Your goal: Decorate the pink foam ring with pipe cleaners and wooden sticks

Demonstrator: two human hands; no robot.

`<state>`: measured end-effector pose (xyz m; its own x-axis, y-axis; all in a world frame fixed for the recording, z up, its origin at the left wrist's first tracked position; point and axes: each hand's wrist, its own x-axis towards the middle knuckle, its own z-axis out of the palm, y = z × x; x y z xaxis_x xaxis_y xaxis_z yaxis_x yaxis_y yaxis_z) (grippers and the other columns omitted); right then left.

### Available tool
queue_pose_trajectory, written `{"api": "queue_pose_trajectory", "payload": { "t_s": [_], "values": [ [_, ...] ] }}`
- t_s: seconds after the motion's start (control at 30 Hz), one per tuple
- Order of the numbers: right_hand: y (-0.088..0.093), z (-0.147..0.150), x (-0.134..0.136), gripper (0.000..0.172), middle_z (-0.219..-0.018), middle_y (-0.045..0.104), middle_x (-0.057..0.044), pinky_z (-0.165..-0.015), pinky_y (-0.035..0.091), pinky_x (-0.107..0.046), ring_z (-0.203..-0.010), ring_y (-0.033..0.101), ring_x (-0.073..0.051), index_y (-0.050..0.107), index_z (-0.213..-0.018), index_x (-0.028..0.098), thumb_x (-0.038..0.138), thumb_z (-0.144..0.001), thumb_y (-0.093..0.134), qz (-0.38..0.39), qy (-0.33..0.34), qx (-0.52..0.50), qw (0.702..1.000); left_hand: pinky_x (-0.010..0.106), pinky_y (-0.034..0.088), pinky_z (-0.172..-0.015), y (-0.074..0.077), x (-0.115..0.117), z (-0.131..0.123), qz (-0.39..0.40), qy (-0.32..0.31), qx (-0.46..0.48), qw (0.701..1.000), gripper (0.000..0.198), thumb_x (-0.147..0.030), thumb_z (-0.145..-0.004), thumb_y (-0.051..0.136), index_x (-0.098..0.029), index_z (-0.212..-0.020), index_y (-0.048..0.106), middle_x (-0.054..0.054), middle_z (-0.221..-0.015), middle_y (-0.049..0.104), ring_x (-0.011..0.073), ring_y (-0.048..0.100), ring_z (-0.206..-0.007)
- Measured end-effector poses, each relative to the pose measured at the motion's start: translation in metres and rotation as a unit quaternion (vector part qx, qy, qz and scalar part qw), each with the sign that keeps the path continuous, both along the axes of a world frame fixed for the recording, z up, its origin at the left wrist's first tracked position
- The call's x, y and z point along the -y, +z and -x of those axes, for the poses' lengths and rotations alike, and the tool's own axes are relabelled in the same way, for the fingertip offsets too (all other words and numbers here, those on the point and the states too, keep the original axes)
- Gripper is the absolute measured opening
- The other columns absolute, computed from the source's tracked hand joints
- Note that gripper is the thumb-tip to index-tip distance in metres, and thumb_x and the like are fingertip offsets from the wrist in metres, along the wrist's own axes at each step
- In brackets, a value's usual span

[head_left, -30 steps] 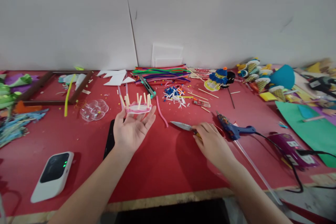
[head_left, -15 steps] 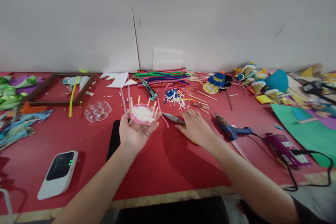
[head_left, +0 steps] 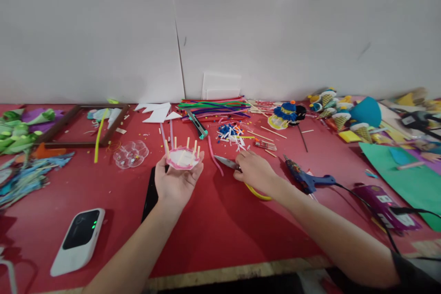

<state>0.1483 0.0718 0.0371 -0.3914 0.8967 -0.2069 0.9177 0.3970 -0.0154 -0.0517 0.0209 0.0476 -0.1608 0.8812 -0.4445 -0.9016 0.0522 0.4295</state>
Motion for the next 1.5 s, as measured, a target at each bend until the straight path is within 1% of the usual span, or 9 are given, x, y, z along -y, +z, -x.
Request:
{"api": "queue_pose_trajectory", "payload": {
  "t_s": [0.3, 0.5, 0.67, 0.8, 0.97, 1.1, 1.17, 1.27, 1.5],
  "values": [
    [0.012, -0.015, -0.003, 0.023, -0.104, 0.068, -0.015, -0.077, 0.046, -0.033, -0.095, 0.064, -0.027, 0.066, -0.1, 0.012, 0.018, -0.08, 0.058, -0.004, 0.004, 0.045, 0.999, 0.035, 0.062, -0.062, -0.003, -0.001, 0.006, 0.01, 0.012, 0.022, 1.0, 0.033, -0.04, -0.087, 0.046, -0.015, -0.104, 0.06, 0.017, -0.105, 0.069, 0.0345, 0.072, -0.097],
    [0.023, 0.036, -0.033, 0.036, -0.119, 0.062, -0.016, -0.101, 0.036, -0.038, -0.118, 0.051, -0.029, 0.067, -0.109, 0.013, 0.037, -0.091, 0.047, -0.059, 0.05, -0.02, 0.997, 0.036, 0.062, -0.061, 0.0, -0.001, 0.008, 0.004, 0.02, 0.035, 0.999, 0.03, -0.039, -0.088, 0.044, -0.016, -0.096, 0.06, 0.013, -0.094, 0.07, 0.0327, 0.074, -0.089],
    [0.006, 0.077, -0.048, 0.043, -0.109, 0.066, -0.02, -0.099, 0.036, -0.042, -0.112, 0.054, -0.033, 0.074, -0.096, 0.01, 0.047, -0.082, 0.057, -0.049, 0.037, -0.022, 0.998, 0.036, 0.062, -0.059, -0.002, -0.003, 0.011, 0.013, 0.026, 0.034, 0.999, 0.035, -0.04, -0.089, 0.043, -0.015, -0.109, 0.059, 0.014, -0.092, 0.071, 0.0317, 0.074, -0.086],
    [0.003, 0.072, -0.058, 0.033, -0.106, 0.069, -0.017, -0.095, 0.04, -0.038, -0.107, 0.059, -0.029, 0.074, -0.092, 0.012, 0.04, -0.082, 0.059, -0.052, 0.022, -0.024, 0.998, 0.036, 0.062, -0.061, -0.002, -0.002, 0.012, 0.017, 0.026, 0.042, 0.999, 0.038, -0.037, -0.089, 0.044, -0.015, -0.117, 0.058, 0.015, -0.093, 0.072, 0.0323, 0.074, -0.087],
    [0.038, 0.051, -0.111, 0.034, -0.108, 0.069, -0.015, -0.08, 0.046, -0.032, -0.094, 0.065, -0.023, 0.062, -0.115, 0.013, 0.022, -0.097, 0.035, -0.1, -0.017, -0.038, 0.994, 0.036, 0.062, -0.062, 0.002, 0.001, 0.011, 0.044, -0.009, 0.068, 0.997, 0.041, -0.036, -0.09, 0.046, -0.016, -0.126, 0.055, 0.017, -0.097, 0.073, 0.0337, 0.074, -0.089],
    [0.057, 0.048, -0.175, 0.031, -0.121, 0.064, -0.013, -0.093, 0.045, -0.035, -0.114, 0.058, -0.023, 0.059, -0.119, 0.016, 0.021, -0.1, 0.035, -0.147, 0.017, -0.045, 0.988, 0.034, 0.06, -0.057, -0.003, 0.002, 0.013, 0.086, -0.064, 0.078, 0.991, 0.042, -0.036, -0.091, 0.045, -0.013, -0.125, 0.055, 0.02, -0.096, 0.074, 0.034, 0.075, -0.086],
    [0.055, 0.051, -0.2, 0.025, -0.122, 0.062, -0.01, -0.096, 0.047, -0.04, -0.113, 0.058, -0.022, 0.06, -0.117, 0.018, 0.029, -0.099, 0.047, -0.154, 0.043, -0.043, 0.986, 0.036, 0.061, -0.058, -0.006, 0.001, 0.014, 0.095, -0.09, 0.065, 0.989, 0.04, -0.035, -0.09, 0.048, -0.014, -0.124, 0.057, 0.018, -0.094, 0.075, 0.0353, 0.075, -0.086],
    [0.042, 0.055, -0.217, 0.035, -0.124, 0.059, -0.008, -0.09, 0.053, -0.045, -0.107, 0.061, -0.022, 0.057, -0.121, 0.017, 0.037, -0.093, 0.059, -0.166, 0.06, -0.033, 0.984, 0.037, 0.061, -0.058, -0.009, 0.0, 0.013, 0.105, -0.106, 0.034, 0.988, 0.035, -0.034, -0.089, 0.052, -0.017, -0.119, 0.058, 0.014, -0.09, 0.075, 0.0353, 0.075, -0.085],
    [0.017, 0.056, -0.208, 0.023, -0.123, 0.061, -0.013, -0.103, 0.044, -0.04, -0.119, 0.054, -0.024, 0.063, -0.114, 0.013, 0.019, -0.094, 0.053, -0.134, 0.172, -0.011, 0.976, 0.034, 0.061, -0.057, -0.006, -0.004, 0.009, 0.146, -0.112, -0.015, 0.983, 0.028, -0.038, -0.092, 0.049, -0.016, -0.109, 0.056, 0.014, -0.09, 0.075, 0.0345, 0.075, -0.081]
  ]
}}
